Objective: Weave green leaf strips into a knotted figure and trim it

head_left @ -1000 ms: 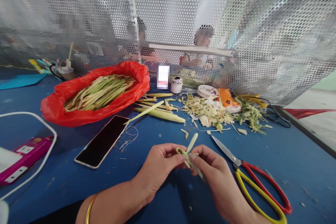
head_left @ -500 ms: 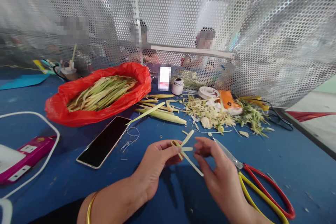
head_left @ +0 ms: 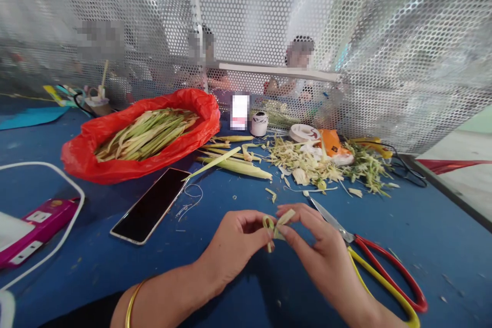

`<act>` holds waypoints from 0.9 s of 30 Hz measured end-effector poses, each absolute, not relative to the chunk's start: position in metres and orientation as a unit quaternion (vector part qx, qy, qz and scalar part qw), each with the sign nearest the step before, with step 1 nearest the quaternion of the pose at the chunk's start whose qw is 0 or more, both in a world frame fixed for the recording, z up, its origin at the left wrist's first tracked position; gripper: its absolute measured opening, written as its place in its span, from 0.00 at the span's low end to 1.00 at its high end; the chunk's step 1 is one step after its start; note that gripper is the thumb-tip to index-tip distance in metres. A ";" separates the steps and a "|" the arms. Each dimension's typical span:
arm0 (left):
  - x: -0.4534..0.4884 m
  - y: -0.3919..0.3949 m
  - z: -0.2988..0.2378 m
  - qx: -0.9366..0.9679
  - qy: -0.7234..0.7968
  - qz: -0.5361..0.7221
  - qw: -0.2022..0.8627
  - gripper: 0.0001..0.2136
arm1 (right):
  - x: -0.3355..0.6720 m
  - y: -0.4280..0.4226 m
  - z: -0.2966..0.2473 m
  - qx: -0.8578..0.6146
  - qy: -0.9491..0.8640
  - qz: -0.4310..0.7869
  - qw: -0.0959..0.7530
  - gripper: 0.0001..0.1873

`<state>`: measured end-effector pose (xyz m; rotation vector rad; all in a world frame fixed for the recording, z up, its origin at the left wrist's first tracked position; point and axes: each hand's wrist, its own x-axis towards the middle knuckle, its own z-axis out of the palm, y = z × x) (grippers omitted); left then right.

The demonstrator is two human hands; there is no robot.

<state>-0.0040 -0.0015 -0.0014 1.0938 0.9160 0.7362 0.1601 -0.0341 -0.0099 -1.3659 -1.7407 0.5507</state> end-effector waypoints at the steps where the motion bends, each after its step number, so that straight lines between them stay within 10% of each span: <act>1: -0.005 -0.001 -0.002 0.500 0.405 0.324 0.693 0.05 | 0.159 -0.034 -0.010 -0.560 -0.667 0.263 0.415 0.09; 16: -0.004 -0.002 -0.009 0.520 0.419 0.309 0.677 0.11 | 0.146 -0.031 -0.013 -0.565 -0.462 0.509 0.456 0.18; 27: -0.005 0.002 -0.004 0.374 0.486 0.359 0.704 0.15 | 0.150 -0.031 -0.012 -0.582 -0.471 0.476 0.461 0.14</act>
